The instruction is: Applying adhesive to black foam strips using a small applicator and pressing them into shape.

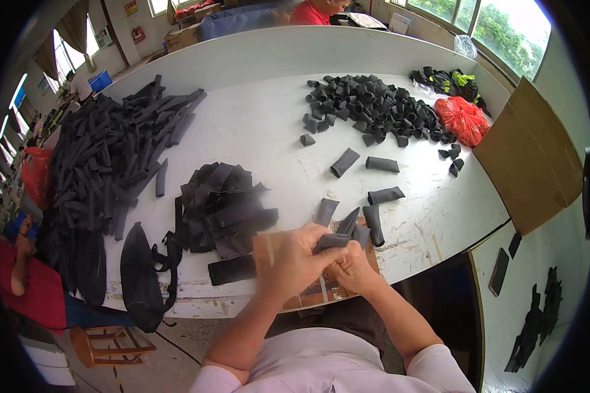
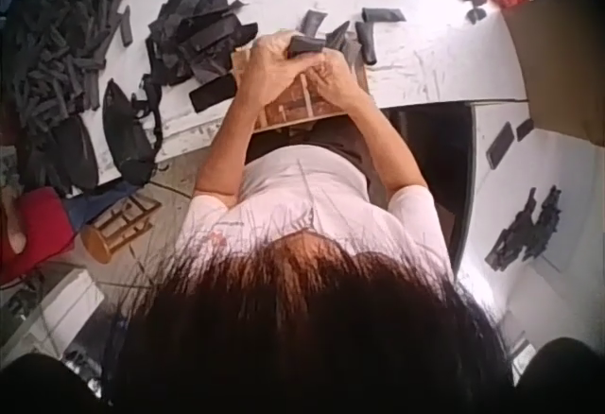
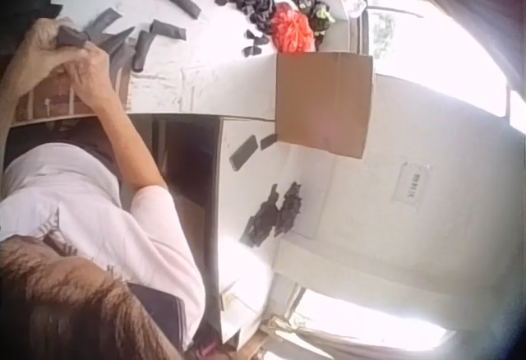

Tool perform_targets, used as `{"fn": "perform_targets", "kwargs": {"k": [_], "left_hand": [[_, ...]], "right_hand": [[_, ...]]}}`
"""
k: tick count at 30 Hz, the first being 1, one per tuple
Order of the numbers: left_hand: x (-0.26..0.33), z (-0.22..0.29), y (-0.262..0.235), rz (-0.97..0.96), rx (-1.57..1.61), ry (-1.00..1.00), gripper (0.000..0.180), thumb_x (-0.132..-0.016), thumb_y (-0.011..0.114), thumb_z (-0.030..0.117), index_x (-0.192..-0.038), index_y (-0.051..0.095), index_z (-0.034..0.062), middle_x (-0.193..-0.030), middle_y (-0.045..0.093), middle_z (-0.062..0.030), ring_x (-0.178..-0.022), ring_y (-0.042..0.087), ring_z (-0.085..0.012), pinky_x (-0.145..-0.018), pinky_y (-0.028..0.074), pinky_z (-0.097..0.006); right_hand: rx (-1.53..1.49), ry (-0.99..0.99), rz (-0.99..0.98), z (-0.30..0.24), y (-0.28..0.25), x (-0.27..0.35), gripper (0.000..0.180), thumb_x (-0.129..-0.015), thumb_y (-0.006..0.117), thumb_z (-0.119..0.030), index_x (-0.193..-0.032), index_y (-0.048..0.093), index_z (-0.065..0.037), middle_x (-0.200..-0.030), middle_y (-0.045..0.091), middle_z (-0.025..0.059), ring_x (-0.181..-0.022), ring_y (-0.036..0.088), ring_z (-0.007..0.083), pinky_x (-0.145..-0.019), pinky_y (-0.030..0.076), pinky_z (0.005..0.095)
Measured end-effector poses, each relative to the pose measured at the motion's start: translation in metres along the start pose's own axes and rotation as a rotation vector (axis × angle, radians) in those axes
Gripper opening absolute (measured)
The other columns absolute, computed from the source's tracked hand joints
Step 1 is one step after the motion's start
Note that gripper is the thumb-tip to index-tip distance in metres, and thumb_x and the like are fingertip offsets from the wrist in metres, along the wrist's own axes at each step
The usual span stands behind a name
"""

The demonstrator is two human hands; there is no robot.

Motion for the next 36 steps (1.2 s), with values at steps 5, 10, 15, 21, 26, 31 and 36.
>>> {"fn": "perform_targets", "kwargs": {"k": [5, 10, 15, 21, 26, 31, 36], "left_hand": [[0.000, -0.020, -0.004, 0.028, -0.035, 0.021, 0.024, -0.077, 0.064, 0.006, -0.096, 0.055, -0.0051, -0.085, 0.058, -0.0053, -0.073, 0.052, -0.0056, -0.063, 0.045, -0.019], [0.015, 0.005, -0.021, 0.208, 0.405, 0.114, 0.020, -0.081, 0.060, 0.008, -0.097, 0.056, -0.0047, -0.091, 0.060, -0.0100, -0.080, 0.055, -0.0119, -0.073, 0.045, -0.026], [0.021, -0.003, -0.044, 0.378, 1.095, 0.222, 0.015, -0.084, 0.055, 0.011, -0.092, 0.057, -0.0011, -0.088, 0.058, -0.0114, -0.086, 0.053, -0.0178, -0.078, 0.042, -0.032], [0.030, -0.029, -0.040, 0.368, 0.959, 0.051, 0.013, -0.082, 0.057, 0.014, -0.088, 0.061, 0.0027, -0.087, 0.060, -0.0086, -0.085, 0.052, -0.0192, -0.082, 0.040, -0.033], [0.067, -0.042, -0.097, 0.692, 0.196, -0.011, 0.015, -0.083, 0.052, 0.007, -0.093, 0.057, -0.0029, -0.091, 0.059, -0.0087, -0.083, 0.054, -0.0144, -0.078, 0.041, -0.026], [0.121, -0.106, -0.154, 0.816, -0.740, -0.264, 0.038, -0.072, 0.059, 0.006, -0.107, 0.050, -0.0032, -0.106, 0.050, -0.0179, -0.100, 0.045, -0.0315, -0.085, 0.038, -0.037], [0.137, -0.159, -0.173, 0.553, -0.820, -0.580, 0.033, -0.068, 0.064, 0.010, -0.096, 0.053, -0.0026, -0.094, 0.054, -0.0151, -0.090, 0.048, -0.0327, -0.081, 0.039, -0.036]], "right_hand": [[-0.109, 0.126, -0.019, 0.020, 0.010, -0.001, 0.013, -0.084, 0.050, -0.017, -0.086, 0.056, -0.006, -0.074, 0.056, 0.0136, -0.069, 0.054, 0.0334, -0.060, 0.043, 0.0361], [0.069, 0.160, -0.078, 0.002, 0.001, -0.008, 0.019, -0.084, 0.051, -0.022, -0.079, 0.056, -0.004, -0.071, 0.055, 0.0127, -0.066, 0.054, 0.0311, -0.058, 0.042, 0.0379], [0.255, 0.053, -0.102, -0.023, -0.009, -0.022, 0.026, -0.083, 0.053, -0.027, -0.069, 0.053, -0.005, -0.066, 0.053, 0.0106, -0.063, 0.053, 0.0288, -0.054, 0.040, 0.0382], [0.366, 0.012, -0.075, -0.015, 0.004, -0.016, 0.030, -0.081, 0.055, -0.029, -0.063, 0.050, -0.006, -0.062, 0.053, 0.0083, -0.061, 0.054, 0.0278, -0.051, 0.041, 0.0380], [-0.176, 0.176, -0.061, -0.032, -0.033, -0.043, 0.038, -0.084, 0.052, -0.034, -0.063, 0.054, -0.002, -0.054, 0.052, 0.0081, -0.051, 0.053, 0.0207, -0.049, 0.041, 0.0321], [0.011, 0.487, 0.281, 0.042, -0.095, -0.039, 0.062, -0.087, 0.038, -0.052, -0.064, 0.054, 0.003, -0.051, 0.049, 0.0068, -0.050, 0.048, 0.0119, -0.046, 0.035, 0.0255], [-0.294, 0.562, 0.112, 0.041, 0.027, 0.046, 0.041, -0.088, 0.049, -0.036, -0.069, 0.054, 0.001, -0.053, 0.046, -0.0002, -0.049, 0.043, 0.0065, -0.044, 0.033, 0.0209]]}}
Point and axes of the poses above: each hand's wrist, its own x-axis away from the middle knuckle, its own y-axis out of the palm, z = x × y, the point moved 10 cm from there along -x, towards the middle knuckle
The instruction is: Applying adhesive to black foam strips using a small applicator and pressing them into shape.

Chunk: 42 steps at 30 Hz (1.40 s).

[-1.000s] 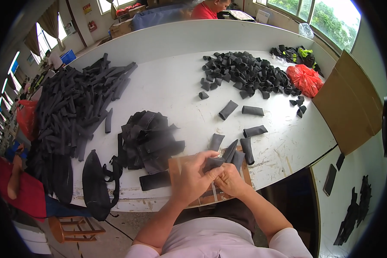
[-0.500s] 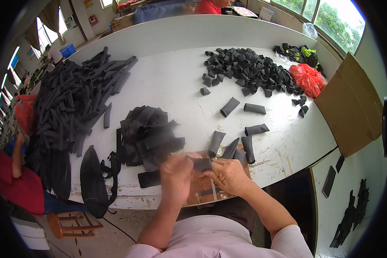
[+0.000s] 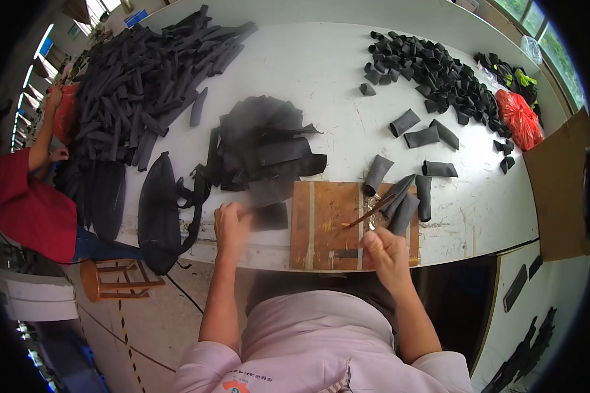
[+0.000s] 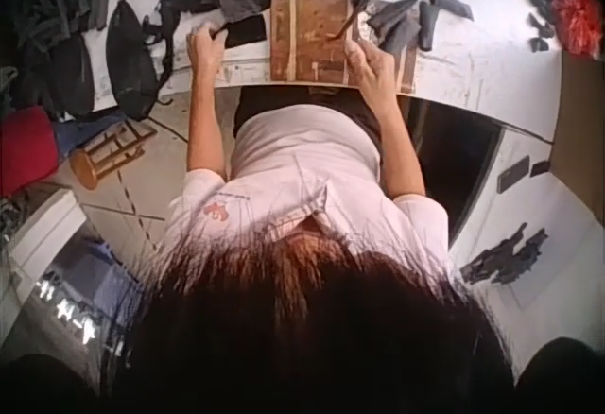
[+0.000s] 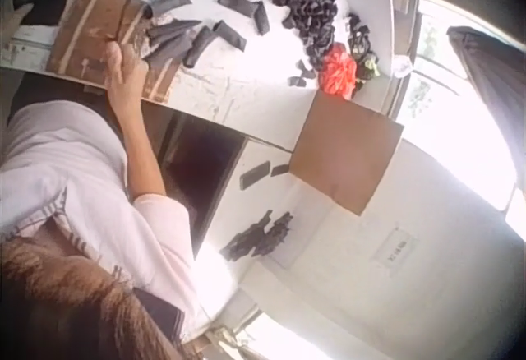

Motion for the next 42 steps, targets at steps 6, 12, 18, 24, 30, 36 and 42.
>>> {"fn": "perform_targets", "kwargs": {"k": [6, 12, 18, 24, 30, 36, 42], "left_hand": [[0.048, 0.042, 0.011, -0.370, 1.459, -0.291, 0.012, -0.076, 0.054, -0.004, -0.086, 0.055, 0.0027, -0.087, 0.060, -0.0066, -0.077, 0.057, -0.0117, -0.071, 0.045, -0.024], [0.090, 0.080, 0.032, -0.510, 1.418, -0.310, 0.018, -0.076, 0.055, -0.002, -0.093, 0.053, 0.0012, -0.090, 0.056, -0.0066, -0.081, 0.054, -0.0135, -0.073, 0.043, -0.024], [0.096, 0.123, 0.007, -0.286, 1.240, -0.093, 0.020, -0.079, 0.058, 0.010, -0.095, 0.048, 0.0019, -0.086, 0.049, -0.0015, -0.080, 0.047, -0.0078, -0.069, 0.040, -0.020], [0.099, 0.142, 0.018, -0.483, 1.302, -0.159, 0.016, -0.077, 0.060, 0.011, -0.087, 0.050, 0.0016, -0.078, 0.051, 0.0004, -0.071, 0.048, -0.0053, -0.064, 0.039, -0.018], [0.098, 0.138, 0.034, -0.529, 1.320, -0.237, 0.011, -0.074, 0.058, 0.005, -0.082, 0.053, 0.0005, -0.075, 0.054, -0.0005, -0.069, 0.051, -0.0056, -0.062, 0.040, -0.018], [0.093, 0.133, 0.035, -0.415, 1.228, -0.221, 0.005, -0.075, 0.057, 0.001, -0.078, 0.055, -0.0012, -0.072, 0.056, -0.0013, -0.063, 0.050, -0.0046, -0.055, 0.039, -0.018], [0.091, 0.151, 0.010, -0.287, 0.830, 0.159, 0.009, -0.075, 0.062, 0.002, -0.074, 0.053, 0.0006, -0.068, 0.057, -0.0043, -0.058, 0.051, -0.0095, -0.051, 0.042, -0.023]], "right_hand": [[-0.520, 0.252, -0.286, 0.024, 0.091, 0.027, 0.038, -0.084, 0.053, -0.034, -0.091, 0.054, 0.003, -0.075, 0.057, 0.0048, -0.065, 0.051, 0.0104, -0.054, 0.042, 0.0243], [-0.463, 0.028, -0.092, -0.006, 0.076, 0.012, 0.024, -0.078, 0.063, -0.020, -0.088, 0.055, 0.001, -0.074, 0.055, 0.0056, -0.060, 0.050, 0.0134, -0.053, 0.042, 0.0255], [0.466, -0.497, 0.355, -0.061, 0.034, 0.027, 0.015, -0.063, 0.064, 0.002, -0.075, 0.056, -0.002, -0.061, 0.045, 0.0083, -0.051, 0.047, 0.0242, -0.045, 0.037, 0.0319], [0.684, -0.592, 0.342, -0.061, 0.037, 0.034, 0.030, -0.056, 0.066, 0.000, -0.084, 0.055, -0.002, -0.069, 0.047, 0.0088, -0.059, 0.050, 0.0251, -0.048, 0.040, 0.0330], [0.872, -0.569, 0.295, -0.049, 0.044, 0.033, 0.041, -0.050, 0.066, -0.004, -0.089, 0.054, -0.001, -0.073, 0.048, 0.0093, -0.065, 0.050, 0.0258, -0.052, 0.041, 0.0338], [0.721, -0.436, 0.092, -0.042, 0.046, 0.017, 0.037, -0.065, 0.063, -0.016, -0.096, 0.053, 0.000, -0.078, 0.050, 0.0087, -0.074, 0.051, 0.0252, -0.059, 0.043, 0.0341], [0.146, -0.305, -0.066, -0.043, 0.035, 0.017, 0.034, -0.071, 0.066, -0.013, -0.098, 0.054, 0.001, -0.080, 0.052, 0.0098, -0.078, 0.054, 0.0258, -0.061, 0.044, 0.0325]]}}
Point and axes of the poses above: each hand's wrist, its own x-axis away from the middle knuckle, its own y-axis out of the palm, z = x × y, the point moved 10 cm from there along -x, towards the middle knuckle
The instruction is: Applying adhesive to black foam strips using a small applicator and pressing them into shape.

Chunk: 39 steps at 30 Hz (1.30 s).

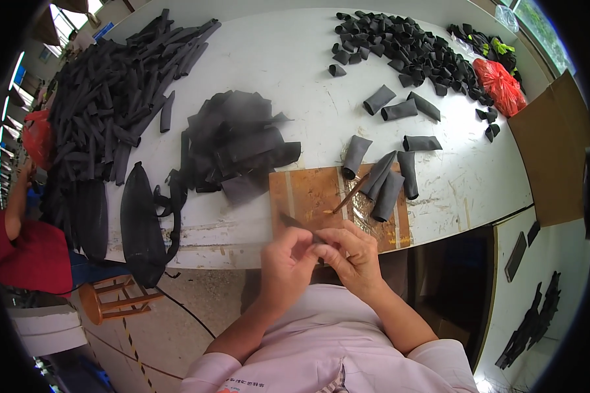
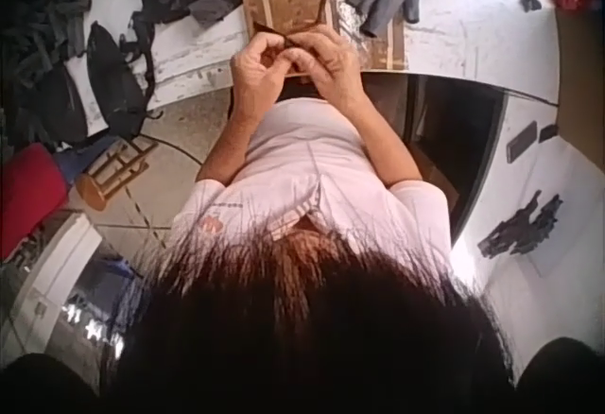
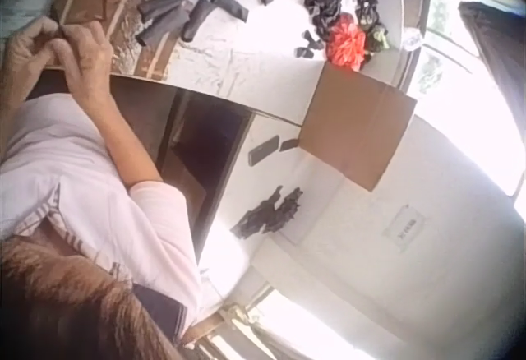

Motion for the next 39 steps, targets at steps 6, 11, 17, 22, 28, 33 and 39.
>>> {"fn": "perform_targets", "kwargs": {"k": [6, 11, 17, 22, 28, 33, 39], "left_hand": [[0.008, -0.006, -0.022, 0.322, -0.198, 0.159, 0.012, -0.069, 0.058, -0.005, -0.079, 0.053, 0.0010, -0.062, 0.054, -0.0056, -0.047, 0.051, -0.0116, -0.043, 0.042, -0.026], [-0.005, -0.043, -0.004, 0.018, 0.619, -0.357, 0.017, -0.067, 0.056, -0.008, -0.078, 0.050, 0.0027, -0.064, 0.051, -0.0005, -0.041, 0.035, -0.0024, -0.035, 0.025, -0.017], [0.000, -0.048, 0.003, -0.117, 0.683, -0.473, 0.024, -0.064, 0.055, -0.009, -0.084, 0.048, 0.0033, -0.067, 0.048, 0.0006, -0.044, 0.035, -0.0023, -0.038, 0.026, -0.015], [-0.003, 0.001, -0.026, 0.253, 0.002, 0.166, 0.013, -0.071, 0.048, -0.015, -0.075, 0.052, -0.0028, -0.067, 0.052, 0.0002, -0.050, 0.040, 0.0010, -0.042, 0.031, -0.016], [-0.008, -0.024, -0.018, 0.136, 0.295, -0.060, 0.015, -0.073, 0.050, -0.012, -0.083, 0.050, -0.0007, -0.067, 0.055, -0.0022, -0.045, 0.042, -0.0010, -0.037, 0.031, -0.016], [0.001, -0.017, 0.012, -0.232, 0.932, -0.295, 0.025, -0.071, 0.051, -0.011, -0.093, 0.047, -0.0009, -0.076, 0.059, -0.0119, -0.040, 0.039, -0.0036, -0.031, 0.025, -0.016], [0.006, 0.034, 0.013, -0.299, 0.658, -0.102, 0.044, -0.073, 0.054, -0.009, -0.114, 0.041, -0.0068, -0.085, 0.057, -0.0121, -0.050, 0.045, -0.0047, -0.042, 0.036, -0.017]], "right_hand": [[0.400, -0.254, 0.262, -0.022, 0.004, -0.008, 0.016, -0.063, 0.062, 0.003, -0.078, 0.057, 0.001, -0.068, 0.051, 0.0089, -0.052, 0.051, 0.0183, -0.048, 0.041, 0.0272], [0.080, 0.028, 0.235, 0.017, -0.005, -0.008, 0.012, -0.066, 0.057, 0.004, -0.077, 0.057, 0.000, -0.071, 0.055, 0.0089, -0.060, 0.054, 0.0211, -0.051, 0.043, 0.0296], [-1.221, 0.649, -0.183, 0.055, 0.057, 0.015, 0.007, -0.075, 0.065, -0.010, -0.075, 0.061, -0.005, -0.066, 0.052, -0.0022, -0.058, 0.044, 0.0060, -0.051, 0.033, 0.0181], [-1.130, 0.572, -0.198, 0.043, 0.060, 0.009, 0.016, -0.084, 0.058, -0.019, -0.079, 0.049, -0.007, -0.063, 0.045, -0.0032, -0.057, 0.040, 0.0060, -0.049, 0.031, 0.0194], [-0.924, 0.543, -0.080, 0.052, 0.043, 0.005, 0.018, -0.085, 0.055, -0.021, -0.078, 0.049, -0.006, -0.066, 0.046, -0.0029, -0.057, 0.040, 0.0052, -0.052, 0.033, 0.0187], [-1.176, 0.537, -0.103, 0.041, 0.046, 0.007, 0.015, -0.085, 0.055, -0.018, -0.077, 0.052, -0.006, -0.075, 0.048, -0.0009, -0.064, 0.044, 0.0062, -0.058, 0.037, 0.0192], [-0.940, 0.117, -0.046, 0.009, 0.001, -0.011, 0.010, -0.084, 0.055, -0.012, -0.080, 0.055, -0.003, -0.102, 0.046, 0.0051, -0.078, 0.049, 0.0100, -0.069, 0.041, 0.0227]]}}
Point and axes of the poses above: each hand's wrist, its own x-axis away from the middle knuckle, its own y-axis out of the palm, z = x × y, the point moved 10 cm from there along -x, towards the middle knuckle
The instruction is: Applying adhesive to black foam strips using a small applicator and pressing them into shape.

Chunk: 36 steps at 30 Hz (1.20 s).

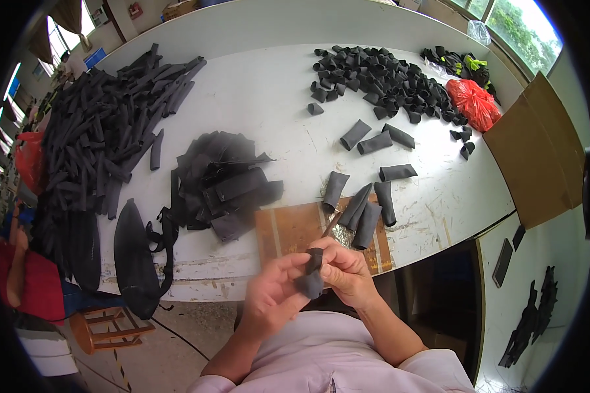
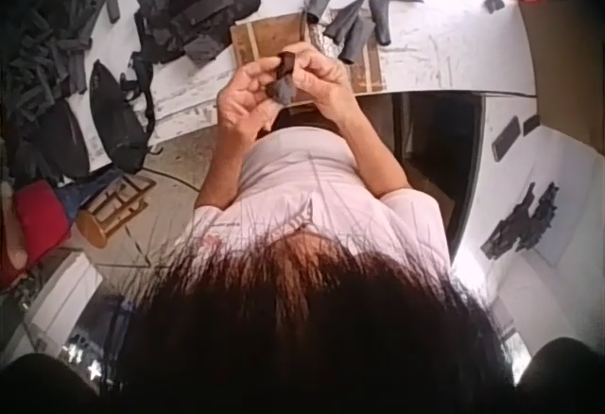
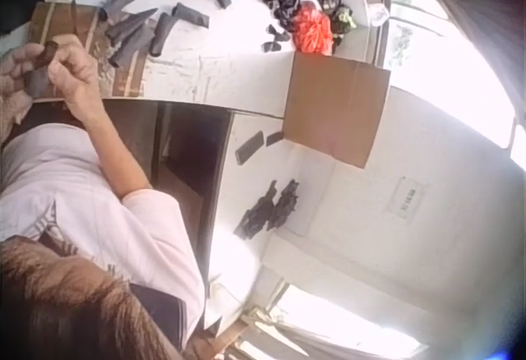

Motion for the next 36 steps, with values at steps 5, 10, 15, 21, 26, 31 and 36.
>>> {"fn": "perform_targets", "kwargs": {"k": [5, 10, 15, 21, 26, 31, 36], "left_hand": [[0.004, 0.039, 0.004, 0.224, -0.603, 0.647, 0.012, -0.079, 0.060, 0.003, -0.087, 0.053, -0.0033, -0.092, 0.057, -0.0100, -0.066, 0.052, -0.0066, -0.056, 0.045, -0.018], [-0.013, 0.052, 0.018, 0.140, -0.228, 0.513, 0.013, -0.077, 0.062, 0.001, -0.080, 0.050, -0.0038, -0.091, 0.058, -0.0160, -0.055, 0.051, -0.0072, -0.046, 0.042, -0.017], [-0.038, 0.058, 0.029, -0.022, 0.132, 0.254, 0.022, -0.074, 0.061, -0.005, -0.086, 0.043, -0.0028, -0.081, 0.059, -0.0218, -0.045, 0.047, -0.0054, -0.034, 0.033, -0.015], [-0.053, 0.078, 0.062, -0.345, 0.396, 0.055, 0.035, -0.072, 0.059, -0.006, -0.103, 0.043, 0.0000, -0.071, 0.057, -0.0096, -0.047, 0.045, -0.0050, -0.036, 0.027, -0.015], [-0.065, 0.055, 0.063, -0.340, 0.634, -0.104, 0.048, -0.078, 0.052, 0.003, -0.121, 0.033, -0.0039, -0.077, 0.057, -0.0116, -0.039, 0.035, -0.0027, -0.036, 0.027, -0.016], [-0.071, -0.031, 0.025, -0.300, 0.856, -0.305, 0.032, -0.082, 0.045, 0.004, -0.113, 0.049, -0.0024, -0.087, 0.060, -0.0112, -0.037, 0.026, -0.0008, -0.035, 0.023, -0.014], [-0.079, -0.034, 0.016, -0.151, 0.953, -0.313, 0.037, -0.081, 0.047, 0.006, -0.116, 0.044, -0.0057, -0.089, 0.059, -0.0147, -0.042, 0.032, -0.0016, -0.033, 0.025, -0.014]], "right_hand": [[0.761, -0.354, 0.000, -0.065, 0.021, -0.001, 0.016, -0.084, 0.055, -0.014, -0.077, 0.050, 0.000, -0.065, 0.049, 0.0034, -0.061, 0.049, 0.0112, -0.057, 0.040, 0.0247], [0.408, 0.065, 0.087, -0.061, 0.012, -0.007, 0.020, -0.084, 0.054, -0.014, -0.072, 0.048, 0.000, -0.069, 0.046, 0.0030, -0.062, 0.047, 0.0099, -0.056, 0.039, 0.0233], [0.489, -0.176, 0.109, -0.104, 0.026, -0.007, 0.015, -0.085, 0.054, -0.013, -0.081, 0.051, 0.001, -0.079, 0.046, 0.0046, -0.065, 0.047, 0.0107, -0.058, 0.039, 0.0224], [0.468, -0.052, 0.041, -0.126, 0.038, -0.024, 0.018, -0.086, 0.052, -0.016, -0.078, 0.051, 0.000, -0.071, 0.047, 0.0011, -0.066, 0.046, 0.0098, -0.059, 0.038, 0.0234], [0.386, 0.210, 0.086, -0.100, 0.015, -0.038, 0.026, -0.087, 0.050, -0.025, -0.074, 0.051, -0.002, -0.063, 0.046, -0.0015, -0.059, 0.040, 0.0058, -0.053, 0.033, 0.0202], [0.156, 0.350, 0.111, -0.022, -0.034, -0.032, 0.022, -0.086, 0.054, -0.022, -0.070, 0.050, -0.006, -0.062, 0.041, -0.0045, -0.053, 0.037, 0.0055, -0.048, 0.033, 0.0172], [0.238, 0.285, 0.044, -0.027, -0.032, -0.043, 0.022, -0.085, 0.056, -0.024, -0.074, 0.054, -0.005, -0.065, 0.047, -0.0026, -0.060, 0.043, 0.0056, -0.052, 0.036, 0.0177]]}}
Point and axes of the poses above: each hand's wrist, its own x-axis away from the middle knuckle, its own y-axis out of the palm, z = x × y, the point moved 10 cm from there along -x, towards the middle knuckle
